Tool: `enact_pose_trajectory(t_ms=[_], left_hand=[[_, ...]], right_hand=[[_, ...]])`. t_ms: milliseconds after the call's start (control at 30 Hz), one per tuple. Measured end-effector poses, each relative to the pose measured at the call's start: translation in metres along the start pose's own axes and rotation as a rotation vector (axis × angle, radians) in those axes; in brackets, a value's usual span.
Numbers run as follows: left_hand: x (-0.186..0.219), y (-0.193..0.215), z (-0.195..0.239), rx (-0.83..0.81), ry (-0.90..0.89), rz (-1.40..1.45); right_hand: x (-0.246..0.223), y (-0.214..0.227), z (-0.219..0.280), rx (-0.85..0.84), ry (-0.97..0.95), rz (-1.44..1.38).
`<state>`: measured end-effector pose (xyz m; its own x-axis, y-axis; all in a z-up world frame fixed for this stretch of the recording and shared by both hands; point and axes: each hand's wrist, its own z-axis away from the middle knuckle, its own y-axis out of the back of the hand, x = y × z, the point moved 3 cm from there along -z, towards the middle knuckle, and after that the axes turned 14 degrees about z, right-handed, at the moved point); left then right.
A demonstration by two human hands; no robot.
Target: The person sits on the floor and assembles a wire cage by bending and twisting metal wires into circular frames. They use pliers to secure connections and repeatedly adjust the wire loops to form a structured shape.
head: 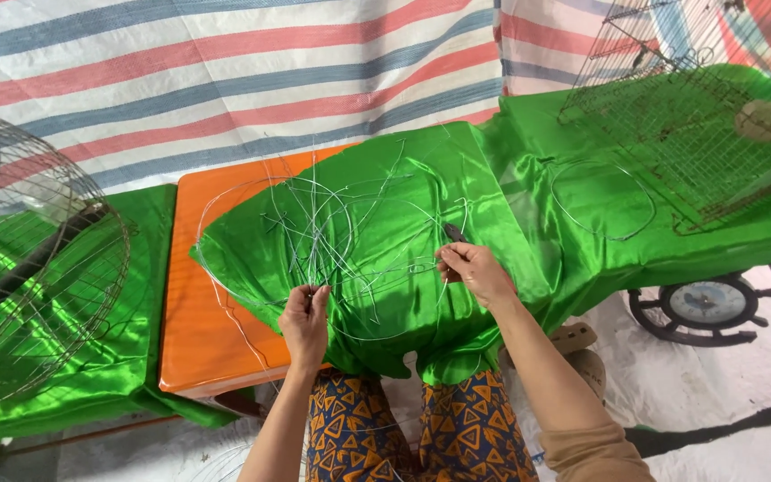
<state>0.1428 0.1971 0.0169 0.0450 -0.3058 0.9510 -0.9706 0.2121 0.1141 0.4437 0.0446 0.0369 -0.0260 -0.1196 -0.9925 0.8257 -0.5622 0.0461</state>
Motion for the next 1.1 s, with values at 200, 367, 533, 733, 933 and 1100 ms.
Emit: enact_pose_trajectory(t_ms=[200, 367, 533, 733, 933, 1100], left_hand=[[0.032, -0.011, -0.001, -0.042, 0.174, 0.369], [0.026, -0.007, -0.008, -0.051, 0.297, 0.520], [0.048, 0.010, -0.017, -0.105, 0.449, 0.573], [0.056, 0.053, -0.030, -0.090, 0.377, 0.542], [0.020, 0.117, -0.048, 0.041, 0.095, -0.193], [-0.016, 0.077, -0.040, -0.108, 0.007, -0.469]], right_hand=[[0.010, 0.014, -0.008, 0.049, -0.028, -0.050], [-0.010, 0.022, 0.001, 0.052, -0.002, -0.004], [-0.019, 0.021, 0.005, 0.019, 0.004, 0.005], [-0.008, 0.028, 0.010, 0.017, -0.021, -0.118], [0.004, 0.067, 0.016, 0.172, 0.014, -0.253], [0.005, 0.069, 0.033, 0.233, -0.007, -0.411]])
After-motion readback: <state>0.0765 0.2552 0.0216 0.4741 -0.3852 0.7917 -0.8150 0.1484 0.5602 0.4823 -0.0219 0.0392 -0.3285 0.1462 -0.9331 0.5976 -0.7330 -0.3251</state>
